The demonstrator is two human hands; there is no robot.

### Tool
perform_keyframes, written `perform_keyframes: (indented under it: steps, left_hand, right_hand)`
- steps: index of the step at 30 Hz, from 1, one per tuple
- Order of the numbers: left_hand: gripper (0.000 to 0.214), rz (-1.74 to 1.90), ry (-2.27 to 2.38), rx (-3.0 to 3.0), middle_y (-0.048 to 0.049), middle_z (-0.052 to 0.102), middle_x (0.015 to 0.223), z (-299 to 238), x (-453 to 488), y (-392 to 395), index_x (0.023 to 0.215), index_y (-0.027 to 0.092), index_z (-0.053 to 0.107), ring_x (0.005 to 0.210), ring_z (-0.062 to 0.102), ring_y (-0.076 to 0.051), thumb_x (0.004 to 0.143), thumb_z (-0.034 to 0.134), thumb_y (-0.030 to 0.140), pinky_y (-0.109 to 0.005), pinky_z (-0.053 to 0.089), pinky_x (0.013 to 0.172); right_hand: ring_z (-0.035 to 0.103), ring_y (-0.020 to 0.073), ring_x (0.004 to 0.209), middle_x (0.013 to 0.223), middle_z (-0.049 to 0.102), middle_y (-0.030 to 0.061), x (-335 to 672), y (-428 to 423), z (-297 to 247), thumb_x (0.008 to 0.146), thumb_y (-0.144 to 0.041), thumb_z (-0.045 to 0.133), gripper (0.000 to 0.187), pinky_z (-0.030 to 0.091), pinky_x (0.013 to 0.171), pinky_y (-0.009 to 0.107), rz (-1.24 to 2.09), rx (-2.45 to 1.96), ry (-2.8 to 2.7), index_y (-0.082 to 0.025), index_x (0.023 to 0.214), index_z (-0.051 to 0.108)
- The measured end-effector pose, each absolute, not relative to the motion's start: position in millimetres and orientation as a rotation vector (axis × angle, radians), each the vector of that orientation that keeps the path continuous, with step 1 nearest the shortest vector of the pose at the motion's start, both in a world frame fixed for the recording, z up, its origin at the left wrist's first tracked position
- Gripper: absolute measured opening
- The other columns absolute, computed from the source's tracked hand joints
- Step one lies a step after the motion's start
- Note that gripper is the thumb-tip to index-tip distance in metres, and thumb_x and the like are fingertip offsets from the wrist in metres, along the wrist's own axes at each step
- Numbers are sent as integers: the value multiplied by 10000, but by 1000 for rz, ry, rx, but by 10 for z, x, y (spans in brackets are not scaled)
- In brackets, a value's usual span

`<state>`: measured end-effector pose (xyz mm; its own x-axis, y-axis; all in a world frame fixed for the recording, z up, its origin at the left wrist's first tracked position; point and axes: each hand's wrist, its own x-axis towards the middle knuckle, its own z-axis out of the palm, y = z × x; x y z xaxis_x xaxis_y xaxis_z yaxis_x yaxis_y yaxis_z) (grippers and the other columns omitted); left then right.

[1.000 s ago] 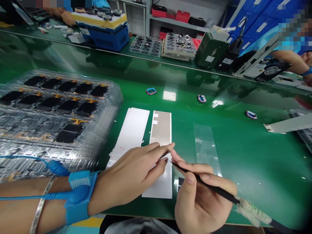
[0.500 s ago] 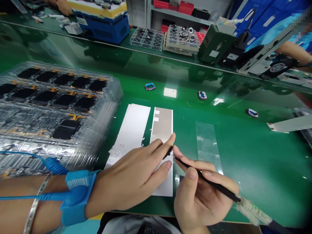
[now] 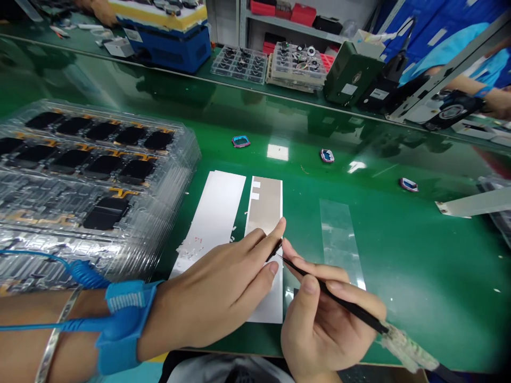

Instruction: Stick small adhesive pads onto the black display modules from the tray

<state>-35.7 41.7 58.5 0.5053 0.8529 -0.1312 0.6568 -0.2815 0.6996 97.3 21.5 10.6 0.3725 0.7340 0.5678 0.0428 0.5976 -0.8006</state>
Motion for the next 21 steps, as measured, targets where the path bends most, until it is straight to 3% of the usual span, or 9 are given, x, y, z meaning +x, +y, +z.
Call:
perform_keyframes:
  steps: [5,16,21]
  left_hand:
    - [528,344,1239,2020,-98,505,1457,574,-365,407,1551,213,196,1181,600,-246,1047,198,370,-344,559,870]
    - [530,325,1221,2002,-95,588,1316,576,-365,425,1548,212,204,1136,611,-248,1044,192,376,-370,555,870]
    - [514,294,1237,2010,-84,589,1304,575,-375,455,1543,247,220,1060,643,-246,1039,204,343,-406,543,899]
  right_hand:
    - [736,188,853,902,692,32,995,203,71,864,49,522,294,669,797,461,526,-827,-1129,-192,1032,507]
    - [741,193,860,905,702,43,999,208,57,846,80,530,302,672,807,442,511,-787,-1141,-170,1014,518]
    - [732,199,871,931,701,41,1031,191,38,856,48,557,301,671,794,486,522,-799,-1176,-186,1039,506]
